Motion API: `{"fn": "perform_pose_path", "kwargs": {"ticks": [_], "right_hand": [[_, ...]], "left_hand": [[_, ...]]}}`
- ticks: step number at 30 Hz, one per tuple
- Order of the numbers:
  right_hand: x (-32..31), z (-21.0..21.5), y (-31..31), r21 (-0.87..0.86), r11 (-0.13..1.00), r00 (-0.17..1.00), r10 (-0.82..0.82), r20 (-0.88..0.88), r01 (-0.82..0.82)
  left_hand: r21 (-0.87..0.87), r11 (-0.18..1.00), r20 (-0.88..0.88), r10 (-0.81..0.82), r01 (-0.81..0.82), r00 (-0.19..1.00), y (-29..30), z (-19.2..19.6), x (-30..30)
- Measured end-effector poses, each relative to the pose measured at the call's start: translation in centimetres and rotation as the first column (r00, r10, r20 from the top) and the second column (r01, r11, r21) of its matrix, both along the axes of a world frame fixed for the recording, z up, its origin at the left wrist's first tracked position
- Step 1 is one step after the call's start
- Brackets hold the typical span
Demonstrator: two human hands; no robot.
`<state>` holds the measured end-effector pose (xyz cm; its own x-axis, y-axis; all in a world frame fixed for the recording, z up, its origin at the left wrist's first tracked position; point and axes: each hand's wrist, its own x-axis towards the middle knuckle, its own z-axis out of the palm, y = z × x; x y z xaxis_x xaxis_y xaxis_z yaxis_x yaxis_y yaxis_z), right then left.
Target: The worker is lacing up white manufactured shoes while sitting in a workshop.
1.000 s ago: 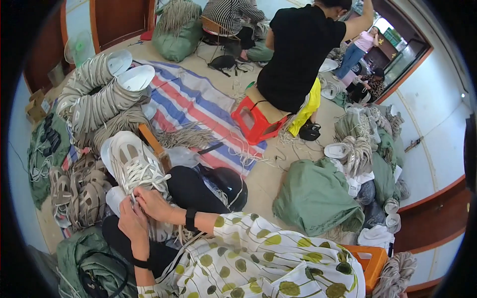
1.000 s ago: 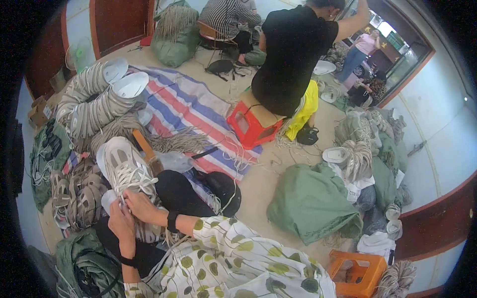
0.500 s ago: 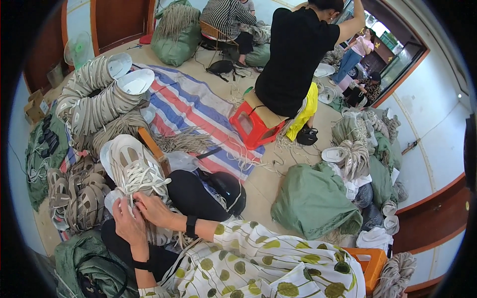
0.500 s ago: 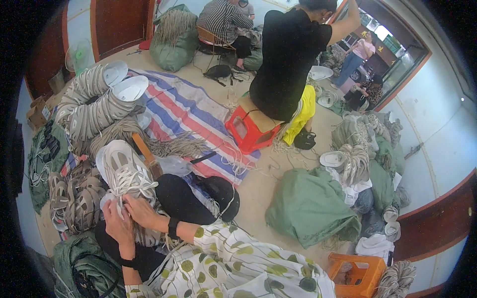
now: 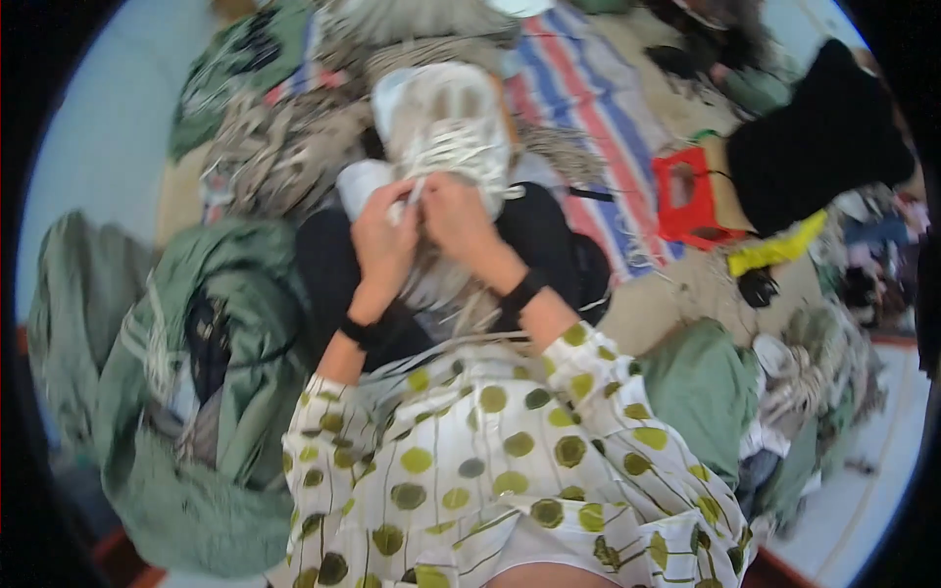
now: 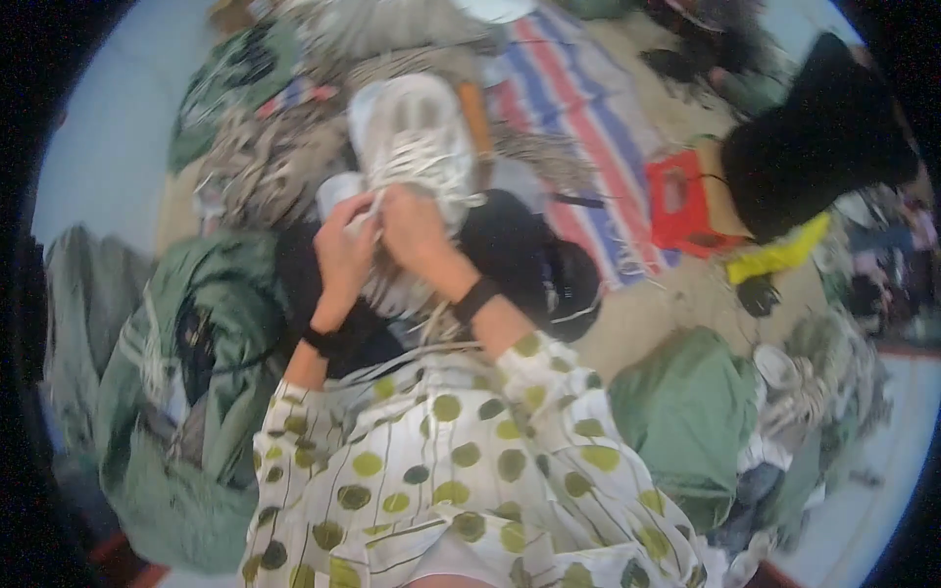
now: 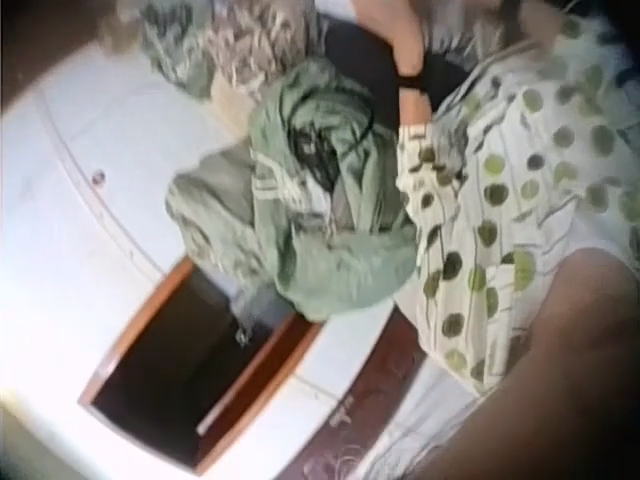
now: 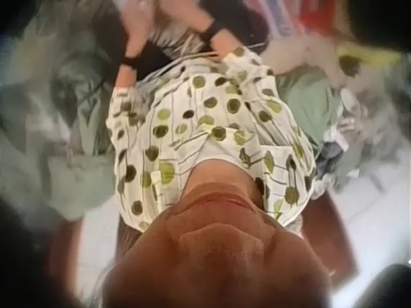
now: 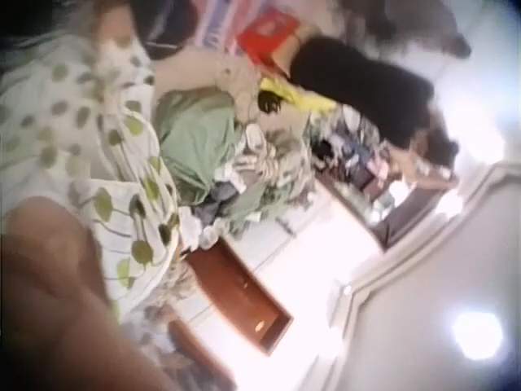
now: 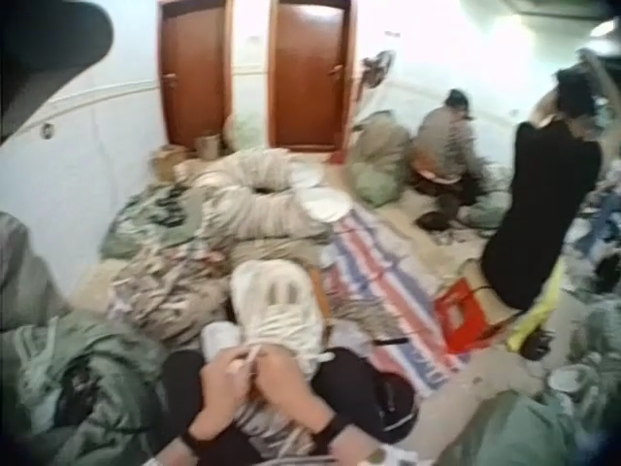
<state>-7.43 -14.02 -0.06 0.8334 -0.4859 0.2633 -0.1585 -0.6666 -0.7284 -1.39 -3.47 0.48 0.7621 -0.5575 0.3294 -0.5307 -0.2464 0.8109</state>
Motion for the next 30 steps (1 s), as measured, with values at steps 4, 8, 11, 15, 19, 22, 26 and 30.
{"fn": "perform_pose_path", "kwargs": {"ticks": [4, 8, 11, 15, 19, 22, 26, 30], "right_hand": [[-4.4, 1.9, 0.8, 0.157, 0.979, 0.987, 0.145, -0.072, -0.132], [-9.7, 1.7, 2.2, 0.535, 0.839, 0.975, 0.191, -0.111, -0.103], [-8.9, 2.1, 1.9, 0.539, 0.839, 0.996, 0.093, -0.003, -0.077], [-7.4, 2.2, 2.0, 0.513, 0.842, 0.979, 0.078, 0.189, -0.166], [-6.6, 2.5, 2.3, 0.472, 0.839, 0.944, 0.137, 0.3, -0.271], [-6.1, 2.7, 2.8, 0.558, 0.727, 0.897, 0.185, 0.401, -0.399], [-8.4, 3.7, 2.0, 0.853, 0.445, 0.962, 0.143, 0.233, -0.273], [-12.7, 3.8, 2.2, 0.913, 0.309, 0.917, 0.373, 0.14, -0.266]], "left_hand": [[-0.201, 0.97, -0.145, 0.11, -0.138, 0.983, 1.4, 1.4, -0.4], [-0.145, 0.987, 0.166, 0.096, -0.072, 0.981, 2.3, 2.4, 0.5], [0.036, 0.998, 0.453, 0.033, -0.056, 0.891, -0.5, 3.3, 0.0], [0.204, 0.966, 0.669, -0.02, -0.157, 0.743, -2.0, 2.3, 1.4], [0.109, 0.988, 0.75, -0.009, -0.109, 0.661, -1.5, 3.0, 1.8], [0.176, 0.982, 0.66, -0.065, -0.07, 0.749, 0.2, 3.8, 1.1], [-0.06, 0.996, 0.07, -0.061, 0.065, 0.996, 0.3, 2.2, 0.4], [-0.137, 0.977, -0.328, -0.198, 0.161, 0.924, -0.7, 1.0, 0.7]]}}
